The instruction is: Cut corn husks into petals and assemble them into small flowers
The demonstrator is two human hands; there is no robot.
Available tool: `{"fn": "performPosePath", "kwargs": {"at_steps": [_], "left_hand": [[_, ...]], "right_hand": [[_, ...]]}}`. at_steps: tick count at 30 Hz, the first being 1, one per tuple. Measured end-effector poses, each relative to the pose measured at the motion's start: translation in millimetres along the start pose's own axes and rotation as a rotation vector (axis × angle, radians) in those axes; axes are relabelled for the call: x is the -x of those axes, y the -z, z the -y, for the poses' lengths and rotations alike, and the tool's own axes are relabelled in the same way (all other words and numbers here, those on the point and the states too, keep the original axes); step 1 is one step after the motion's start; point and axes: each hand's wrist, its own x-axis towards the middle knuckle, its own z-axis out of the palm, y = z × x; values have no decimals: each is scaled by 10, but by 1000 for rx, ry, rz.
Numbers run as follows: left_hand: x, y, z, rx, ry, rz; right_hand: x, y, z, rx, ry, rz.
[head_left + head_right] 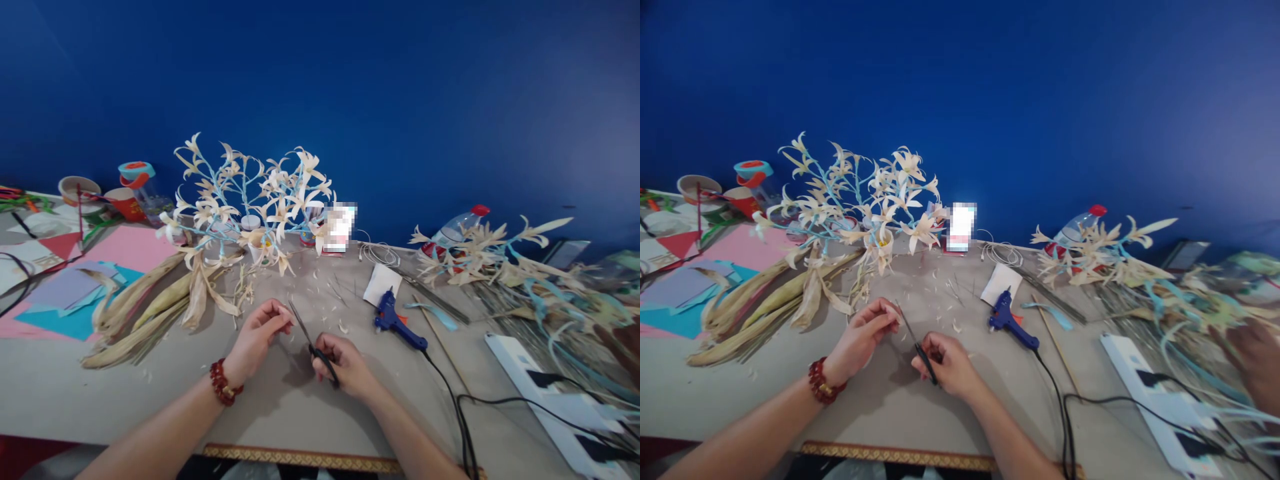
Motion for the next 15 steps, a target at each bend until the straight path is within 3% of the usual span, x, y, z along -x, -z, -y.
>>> {"fn": "performPosePath", "kwargs": {"at_steps": [7, 15], "left_hand": [[35, -90, 21, 21, 50, 102], [104, -173, 119, -125, 96, 159]], "right_hand": [[-45, -90, 34, -231, 165, -147], [-61, -123, 7, -239, 138, -276]]}}
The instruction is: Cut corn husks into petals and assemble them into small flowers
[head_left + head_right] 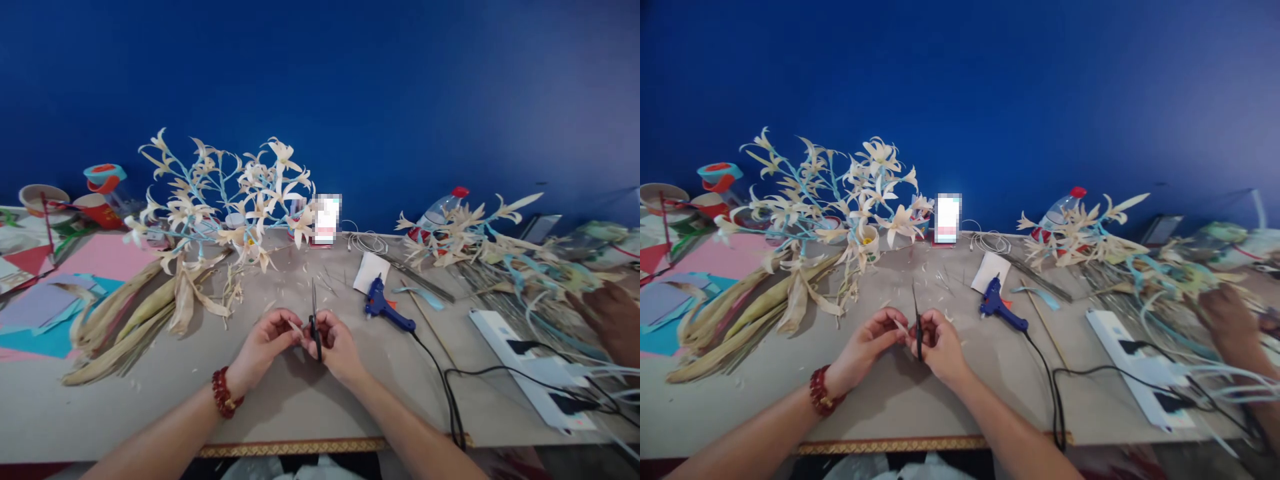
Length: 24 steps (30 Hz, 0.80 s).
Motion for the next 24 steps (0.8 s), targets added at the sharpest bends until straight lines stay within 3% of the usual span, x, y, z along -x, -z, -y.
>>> {"fn": "performPosePath", "kwargs": {"at_steps": [5, 10, 13, 18, 24], "left_hand": [[-18, 22, -8, -164, -26, -27], [-6, 5, -6, -323, -3, 48], [-5, 11, -26, -234, 27, -17], [-41, 88, -46, 32, 52, -194], [-60, 130, -58, 159, 17, -226]], "right_hand": [[-6, 66, 24, 50, 30, -37], [-37, 121, 22, 151, 99, -87], [-38, 132, 22, 141, 103, -80], [19, 85, -19, 194, -55, 134], [46, 31, -65, 253, -92, 249]]}}
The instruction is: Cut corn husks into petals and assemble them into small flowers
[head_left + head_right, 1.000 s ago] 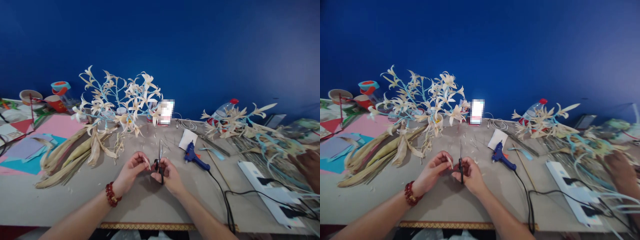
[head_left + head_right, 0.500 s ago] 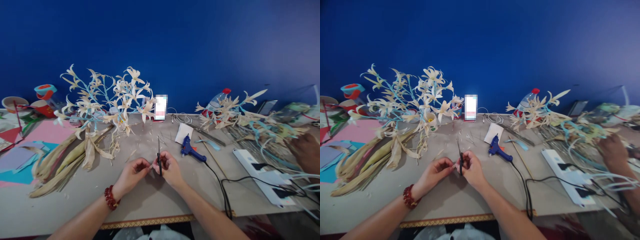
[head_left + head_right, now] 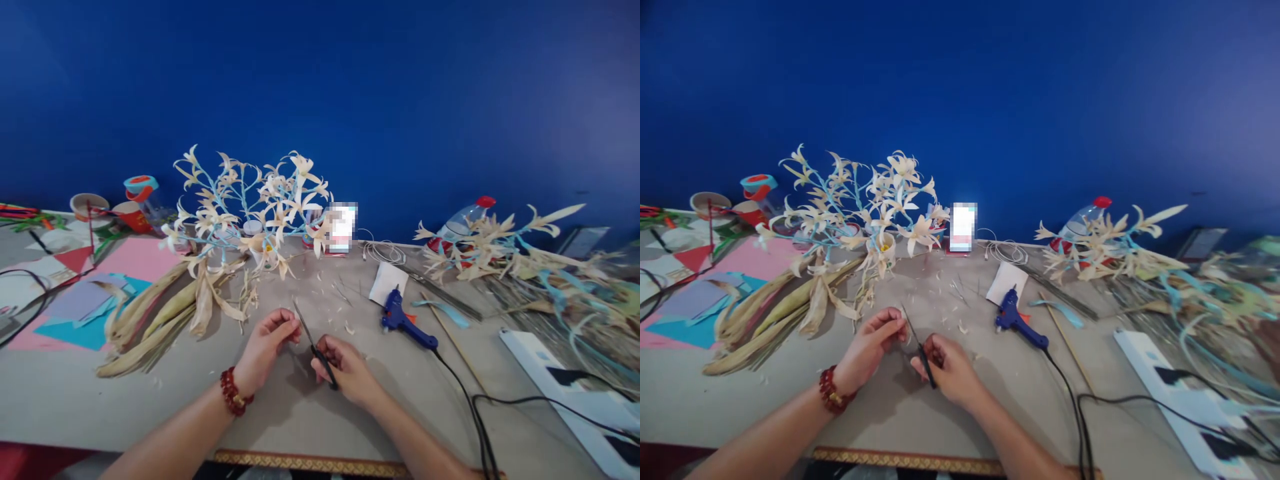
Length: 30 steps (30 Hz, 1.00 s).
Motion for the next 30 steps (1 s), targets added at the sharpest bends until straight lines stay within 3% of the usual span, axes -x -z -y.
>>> {"fn": "performPosePath", "kwargs": {"at_steps": [30], "left_hand": [[-14, 55, -32, -84, -15, 79]], "right_hand": [[4, 106, 25, 30, -74, 36]]}}
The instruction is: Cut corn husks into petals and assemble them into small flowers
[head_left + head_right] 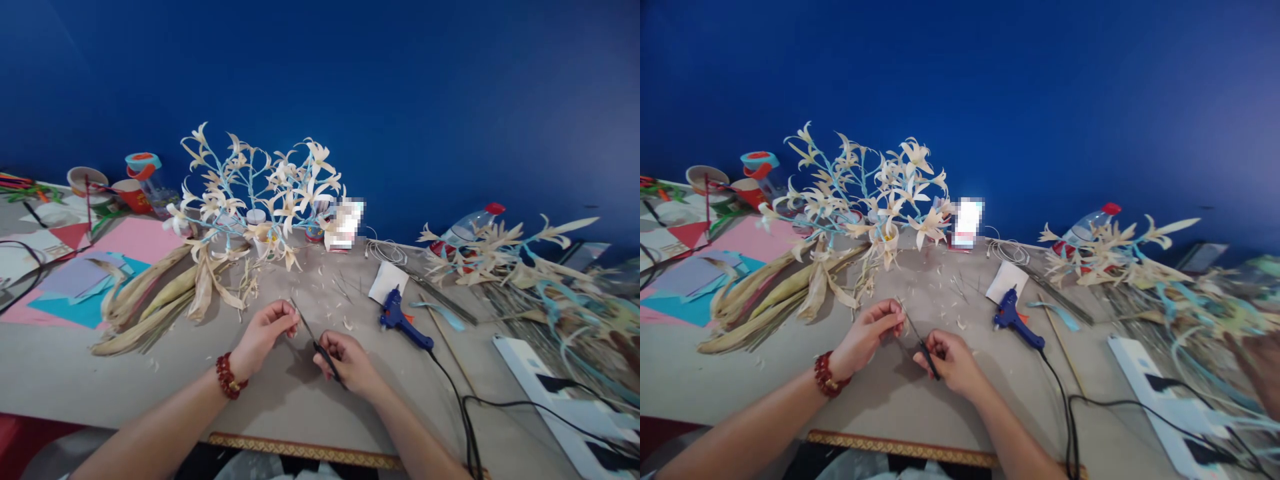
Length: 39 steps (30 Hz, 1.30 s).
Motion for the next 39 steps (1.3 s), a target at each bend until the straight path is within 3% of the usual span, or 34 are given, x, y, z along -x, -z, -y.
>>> {"fn": "performPosePath", "kwargs": {"at_steps": [13, 25, 39], "left_hand": [[17, -6, -7, 26, -2, -9], [-28, 6, -2, 245, 32, -48], [-17, -21, 11, 300, -2, -47]], "right_hand": [[12, 81, 67, -2, 12, -16], [33, 112, 76, -8, 30, 16], [32, 13, 76, 53, 22, 13]]}}
